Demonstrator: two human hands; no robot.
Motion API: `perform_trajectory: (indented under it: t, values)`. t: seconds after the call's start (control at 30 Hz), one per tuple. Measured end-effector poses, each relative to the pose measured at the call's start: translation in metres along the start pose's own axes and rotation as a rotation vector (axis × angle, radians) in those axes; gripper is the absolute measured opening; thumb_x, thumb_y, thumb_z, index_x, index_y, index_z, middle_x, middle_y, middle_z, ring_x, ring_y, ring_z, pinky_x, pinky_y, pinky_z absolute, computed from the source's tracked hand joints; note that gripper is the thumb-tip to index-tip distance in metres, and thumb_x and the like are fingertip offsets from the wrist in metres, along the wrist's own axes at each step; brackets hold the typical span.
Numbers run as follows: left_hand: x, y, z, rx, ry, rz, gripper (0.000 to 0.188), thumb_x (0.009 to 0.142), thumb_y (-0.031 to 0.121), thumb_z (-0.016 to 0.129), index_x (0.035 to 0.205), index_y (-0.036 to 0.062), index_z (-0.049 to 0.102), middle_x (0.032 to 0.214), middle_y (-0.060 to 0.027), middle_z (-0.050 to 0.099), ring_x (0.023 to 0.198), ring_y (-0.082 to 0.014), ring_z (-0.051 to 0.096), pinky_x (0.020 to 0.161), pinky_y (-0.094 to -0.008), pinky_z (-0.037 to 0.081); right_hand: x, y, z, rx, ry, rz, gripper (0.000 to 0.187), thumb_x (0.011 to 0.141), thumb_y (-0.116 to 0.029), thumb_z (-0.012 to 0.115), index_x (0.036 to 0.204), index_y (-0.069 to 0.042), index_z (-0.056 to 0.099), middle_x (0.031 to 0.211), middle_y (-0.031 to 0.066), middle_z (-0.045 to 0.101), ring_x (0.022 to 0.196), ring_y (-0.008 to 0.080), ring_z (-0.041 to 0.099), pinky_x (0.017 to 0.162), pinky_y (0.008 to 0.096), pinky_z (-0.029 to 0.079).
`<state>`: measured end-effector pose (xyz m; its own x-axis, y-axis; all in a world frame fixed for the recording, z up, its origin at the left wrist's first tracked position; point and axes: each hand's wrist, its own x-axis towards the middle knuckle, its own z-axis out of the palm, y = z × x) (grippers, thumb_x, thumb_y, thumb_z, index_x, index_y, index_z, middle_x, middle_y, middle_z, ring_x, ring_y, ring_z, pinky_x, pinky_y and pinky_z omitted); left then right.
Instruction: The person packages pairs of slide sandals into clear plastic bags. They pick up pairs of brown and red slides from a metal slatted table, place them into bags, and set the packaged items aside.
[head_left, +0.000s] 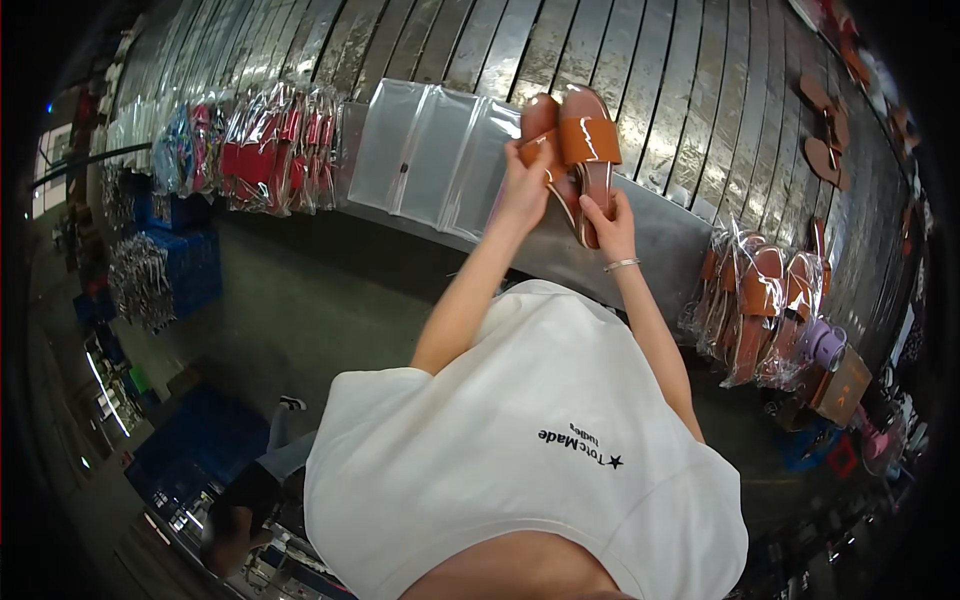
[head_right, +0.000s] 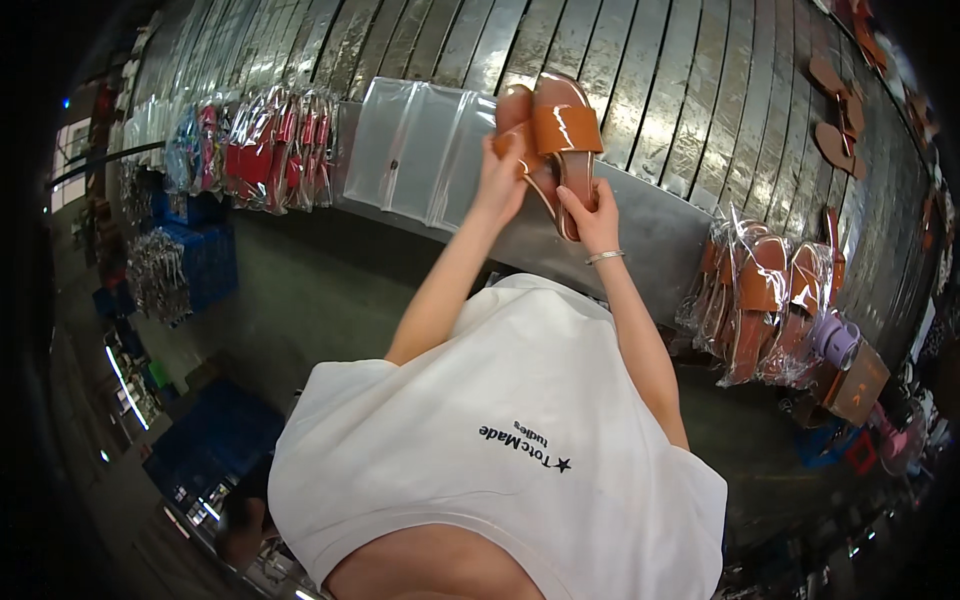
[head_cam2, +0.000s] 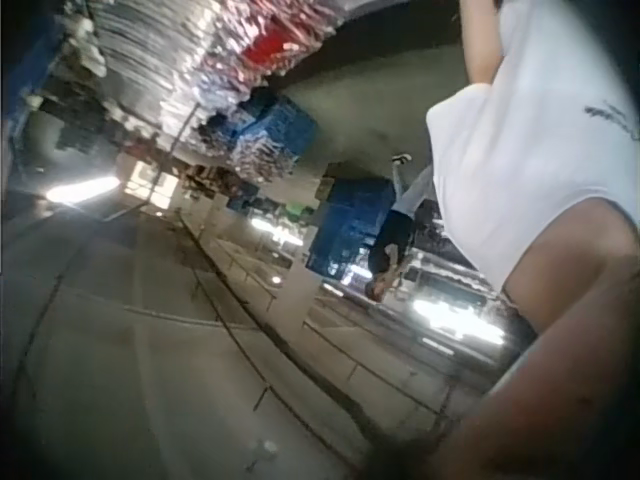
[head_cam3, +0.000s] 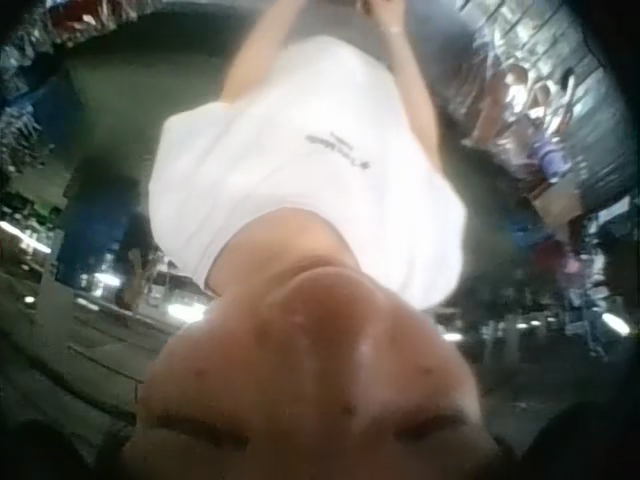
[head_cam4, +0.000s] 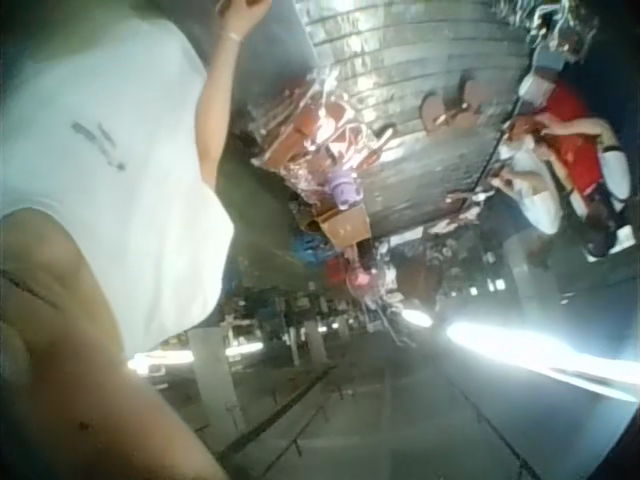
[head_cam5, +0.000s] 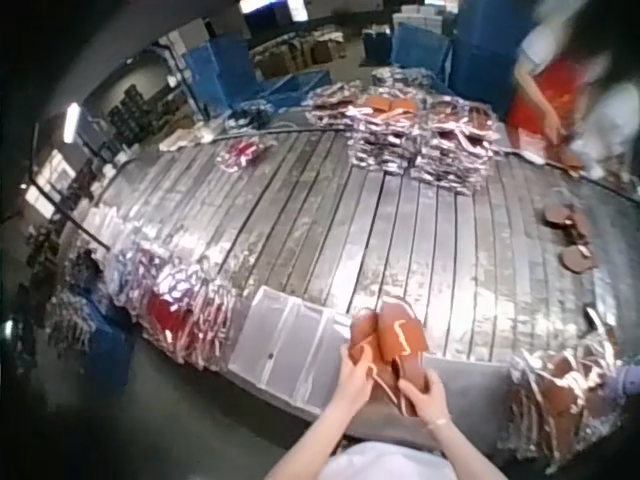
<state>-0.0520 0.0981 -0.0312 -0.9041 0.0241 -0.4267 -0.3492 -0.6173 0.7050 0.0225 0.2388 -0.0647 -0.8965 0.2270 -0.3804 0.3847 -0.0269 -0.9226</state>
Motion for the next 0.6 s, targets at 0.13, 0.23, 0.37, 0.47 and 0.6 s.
perform_trajectory:
  t: [0.13,0.23,0.37,0.47,0.6]
  values:
    - [0.027,0.054,-0.096,0.695,-0.075,0.268,0.024,0.094,0.029,0.047,0.105,0.0095,0.055,0.108,-0.0081,0.060,0.100,-0.0213,0.057,0.087,-0.0330,0.044,-0.001,-0.035,-0.007,-0.173,-0.209,-0.175,0.045,0.074,-0.036,0.074,0.100,-0.004,0.056,0.081,0.0079,0.064,0.071,0.0134,0.060,0.065,0.0283,0.048]
    - [0.034,0.028,-0.151,1.595,-0.173,0.966,0.017,0.090,0.016,0.052,0.101,0.0045,0.055,0.117,-0.0140,0.057,0.109,-0.0271,0.056,0.088,-0.0336,0.044,0.016,-0.049,-0.003,-1.002,-0.288,-0.030,0.057,0.072,-0.051,0.068,0.103,-0.004,0.057,0.086,0.0170,0.066,0.078,0.0284,0.065,0.070,0.0359,0.050]
    - [0.047,0.037,-0.153,0.846,0.293,0.404,0.012,0.089,0.012,0.050,0.093,0.0013,0.048,0.100,-0.0144,0.063,0.097,-0.0344,0.059,0.088,-0.0391,0.044,0.008,-0.044,-0.004,-0.814,-0.191,0.085,0.064,0.070,-0.058,0.065,0.104,-0.005,0.058,0.091,0.0216,0.065,0.087,0.0370,0.062,0.076,0.0409,0.049]
    - [0.034,0.086,-0.129,1.198,-0.086,0.876,0.012,0.091,0.012,0.047,0.092,0.0007,0.046,0.092,-0.0142,0.062,0.084,-0.0304,0.061,0.075,-0.0380,0.048,-0.017,-0.049,0.020,-0.627,-0.304,0.047,0.065,0.070,-0.055,0.066,0.107,-0.002,0.059,0.095,0.0225,0.064,0.092,0.0365,0.061,0.079,0.0405,0.047]
    - [-0.001,0.133,-0.113,1.292,-0.285,0.584,0.015,0.090,0.011,0.046,0.098,-0.0008,0.050,0.099,-0.0142,0.064,0.083,-0.0263,0.064,0.073,-0.0362,0.050,-0.003,-0.046,0.055,-0.445,-0.496,0.048,0.058,0.071,-0.052,0.066,0.103,-0.004,0.062,0.094,0.0199,0.064,0.090,0.0348,0.062,0.078,0.0385,0.047]
